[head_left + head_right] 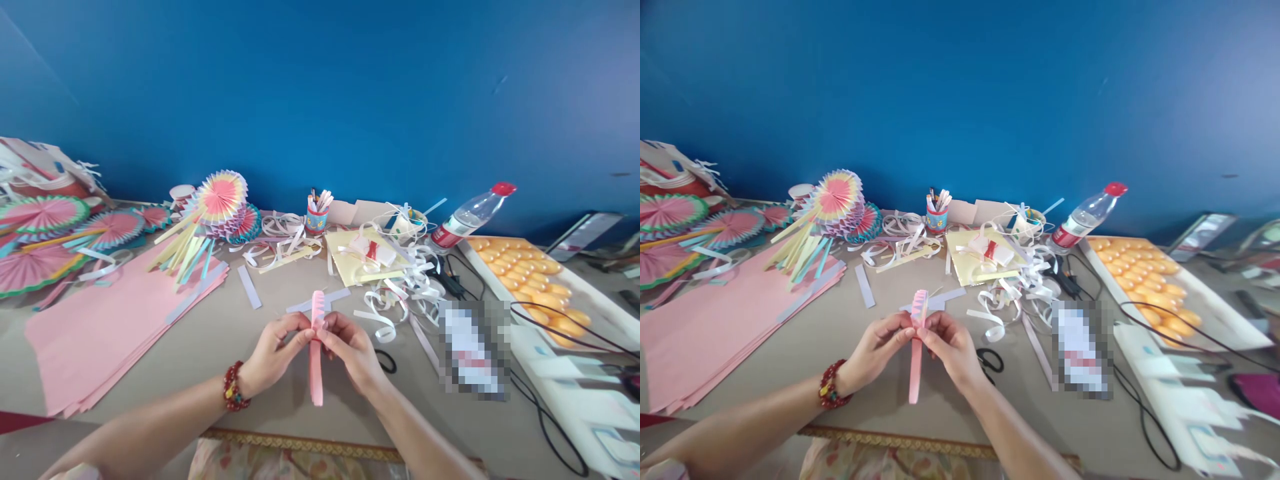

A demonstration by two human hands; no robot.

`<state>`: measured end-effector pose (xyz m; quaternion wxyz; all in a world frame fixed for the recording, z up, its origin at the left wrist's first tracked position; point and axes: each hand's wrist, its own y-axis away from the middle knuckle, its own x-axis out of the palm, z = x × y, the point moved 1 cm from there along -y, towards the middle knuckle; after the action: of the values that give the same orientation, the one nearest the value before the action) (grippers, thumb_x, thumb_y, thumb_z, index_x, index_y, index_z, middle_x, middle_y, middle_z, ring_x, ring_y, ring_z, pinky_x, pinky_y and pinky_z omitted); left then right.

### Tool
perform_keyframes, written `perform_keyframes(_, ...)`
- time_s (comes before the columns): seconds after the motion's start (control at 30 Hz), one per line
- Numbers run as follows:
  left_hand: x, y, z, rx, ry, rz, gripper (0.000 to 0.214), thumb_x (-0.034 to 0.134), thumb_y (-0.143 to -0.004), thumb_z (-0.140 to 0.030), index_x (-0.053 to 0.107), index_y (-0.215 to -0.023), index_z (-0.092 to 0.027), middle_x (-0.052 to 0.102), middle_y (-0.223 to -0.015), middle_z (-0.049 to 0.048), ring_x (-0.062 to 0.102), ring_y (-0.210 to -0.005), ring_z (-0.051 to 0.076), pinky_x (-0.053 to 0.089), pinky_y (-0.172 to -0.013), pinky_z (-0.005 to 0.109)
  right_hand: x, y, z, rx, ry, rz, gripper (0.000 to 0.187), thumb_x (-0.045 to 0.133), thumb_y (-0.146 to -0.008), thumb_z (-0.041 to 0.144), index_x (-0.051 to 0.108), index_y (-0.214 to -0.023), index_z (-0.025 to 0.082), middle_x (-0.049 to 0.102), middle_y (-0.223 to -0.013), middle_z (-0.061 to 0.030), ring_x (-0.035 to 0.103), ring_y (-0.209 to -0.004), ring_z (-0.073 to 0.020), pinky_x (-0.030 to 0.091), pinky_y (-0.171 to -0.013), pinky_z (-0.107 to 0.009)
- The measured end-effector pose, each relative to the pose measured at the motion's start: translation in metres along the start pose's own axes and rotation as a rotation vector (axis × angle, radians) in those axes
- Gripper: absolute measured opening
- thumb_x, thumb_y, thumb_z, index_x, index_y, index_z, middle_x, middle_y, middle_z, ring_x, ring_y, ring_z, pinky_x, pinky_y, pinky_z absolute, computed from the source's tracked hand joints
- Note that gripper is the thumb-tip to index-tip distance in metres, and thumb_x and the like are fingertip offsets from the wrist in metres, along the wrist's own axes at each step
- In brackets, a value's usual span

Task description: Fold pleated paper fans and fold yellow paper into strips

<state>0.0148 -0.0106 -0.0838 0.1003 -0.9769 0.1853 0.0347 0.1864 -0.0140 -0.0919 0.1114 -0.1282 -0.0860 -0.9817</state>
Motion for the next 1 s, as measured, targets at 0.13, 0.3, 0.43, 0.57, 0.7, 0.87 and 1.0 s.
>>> perform_keyframes(0.13, 0.0021, 0.0020, -0.0050, 0.131, -0.103, -0.049, 0.010, 0.059, -0.093, -0.020, 0.063, -0.102, -0.018, 0.064, -0.096, 0.0059, 0.061, -0.092, 0.018, 0.047, -0.085, 0.031, 0.0033, -0.0001, 0.0012, 0.022, -0.125, -0.051, 0.029, 0.079, -0.077, 0.042, 0.063, -0.075, 0.017, 0.057, -0.063, 0.0033, 0.045, -0.053, -0.0074, 0.036, -0.051, -0.020)
perform_keyframes(0.3, 0.0024, 0.0049, -0.0045, 0.289, -0.191, -0.118, 0.021, 0.057, -0.090, -0.008, 0.061, -0.108, -0.020, 0.064, -0.098, 0.0060, 0.061, -0.094, 0.018, 0.049, -0.085, 0.033, 0.0043, -0.0014, -0.0020, 0.077, -0.261, -0.040, 0.027, 0.081, -0.075, 0.038, 0.065, -0.075, 0.016, 0.058, -0.061, 0.0024, 0.044, -0.051, -0.0065, 0.037, -0.049, -0.019)
perform_keyframes(0.43, 0.0009, 0.0044, -0.0046, 0.393, -0.240, -0.066, 0.028, 0.056, -0.089, -0.003, 0.063, -0.108, -0.021, 0.068, -0.097, 0.0059, 0.061, -0.093, 0.019, 0.049, -0.086, 0.034, 0.0039, -0.0025, -0.0061, 0.133, -0.343, -0.009, 0.025, 0.082, -0.075, 0.035, 0.066, -0.074, 0.016, 0.058, -0.058, 0.0026, 0.043, -0.049, -0.0057, 0.037, -0.047, -0.018)
perform_keyframes(0.57, -0.0007, 0.0023, -0.0053, 0.389, -0.254, -0.054, 0.027, 0.056, -0.087, -0.001, 0.064, -0.106, -0.020, 0.069, -0.094, 0.0059, 0.062, -0.091, 0.018, 0.050, -0.085, 0.034, 0.0045, -0.0023, -0.0057, 0.158, -0.372, -0.024, 0.025, 0.083, -0.074, 0.033, 0.065, -0.071, 0.016, 0.058, -0.056, 0.0028, 0.042, -0.046, -0.0050, 0.038, -0.046, -0.018)
perform_keyframes(0.7, -0.0011, 0.0014, -0.0048, 0.384, -0.240, -0.058, 0.026, 0.057, -0.087, -0.002, 0.064, -0.104, -0.020, 0.070, -0.093, 0.0061, 0.063, -0.090, 0.018, 0.051, -0.083, 0.033, 0.0057, -0.0016, -0.0039, 0.172, -0.382, -0.031, 0.026, 0.083, -0.073, 0.034, 0.064, -0.070, 0.016, 0.057, -0.054, 0.0036, 0.041, -0.044, -0.0047, 0.038, -0.045, -0.017)
perform_keyframes(0.87, -0.0013, 0.0016, -0.0039, 0.419, -0.240, -0.071, 0.027, 0.056, -0.087, -0.001, 0.064, -0.104, -0.021, 0.070, -0.094, 0.0065, 0.063, -0.092, 0.019, 0.051, -0.085, 0.035, 0.0061, -0.0013, -0.0032, 0.154, -0.359, -0.035, 0.027, 0.084, -0.073, 0.036, 0.066, -0.071, 0.016, 0.058, -0.056, 0.0030, 0.042, -0.045, -0.0050, 0.040, -0.046, -0.018)
perform_keyframes(1.0, -0.0018, 0.0007, -0.0033, 0.418, -0.248, -0.074, 0.025, 0.056, -0.087, -0.001, 0.064, -0.101, -0.020, 0.070, -0.093, 0.0065, 0.063, -0.092, 0.019, 0.051, -0.085, 0.035, 0.0065, -0.0011, -0.0035, 0.153, -0.342, -0.044, 0.027, 0.084, -0.072, 0.037, 0.067, -0.072, 0.016, 0.059, -0.057, 0.0026, 0.043, -0.046, -0.0052, 0.041, -0.047, -0.018)
